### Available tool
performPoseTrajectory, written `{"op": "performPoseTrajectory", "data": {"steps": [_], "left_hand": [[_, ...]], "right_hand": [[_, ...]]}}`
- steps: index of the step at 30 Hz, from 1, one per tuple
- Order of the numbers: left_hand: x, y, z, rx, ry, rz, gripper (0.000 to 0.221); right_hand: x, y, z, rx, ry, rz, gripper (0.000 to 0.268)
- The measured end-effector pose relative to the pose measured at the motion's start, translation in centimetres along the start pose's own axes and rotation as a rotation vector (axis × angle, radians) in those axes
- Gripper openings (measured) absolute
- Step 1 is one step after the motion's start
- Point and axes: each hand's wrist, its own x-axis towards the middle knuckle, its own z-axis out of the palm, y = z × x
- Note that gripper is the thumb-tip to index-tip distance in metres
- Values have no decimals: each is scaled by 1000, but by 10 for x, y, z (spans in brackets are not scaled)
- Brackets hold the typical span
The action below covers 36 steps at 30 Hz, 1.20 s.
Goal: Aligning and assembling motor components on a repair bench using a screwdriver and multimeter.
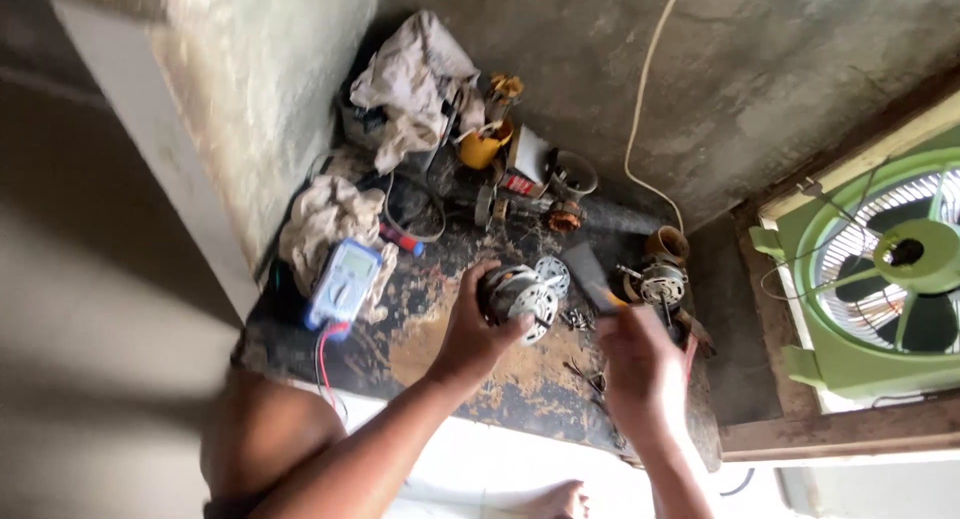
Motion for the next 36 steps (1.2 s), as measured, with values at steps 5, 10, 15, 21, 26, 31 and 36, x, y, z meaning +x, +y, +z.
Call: {"op": "performPoseTrajectory", "data": {"steps": [5,10,15,21,26,31,36], "left_hand": [[-2,0,-2,171,-54,73,72],[-2,-15,-4,110,50,44,78],[5,-20,-3,-191,20,-112,75],[2,-23,1,-395,83,-316,46],[2,-13,6,-381,158,-457,52],[7,-25,1,-362,82,-347,51],[8,-24,-10,-585,74,-375,64]], "right_hand": [[-7,-13,8,343,338,-109,22],[-15,6,22,244,91,19,20],[-36,6,33,495,240,2,16],[-59,43,77,25,239,-128,20],[-71,62,92,258,231,-97,23],[-63,39,85,70,82,-191,18],[-85,51,94,380,29,-14,21]]}}
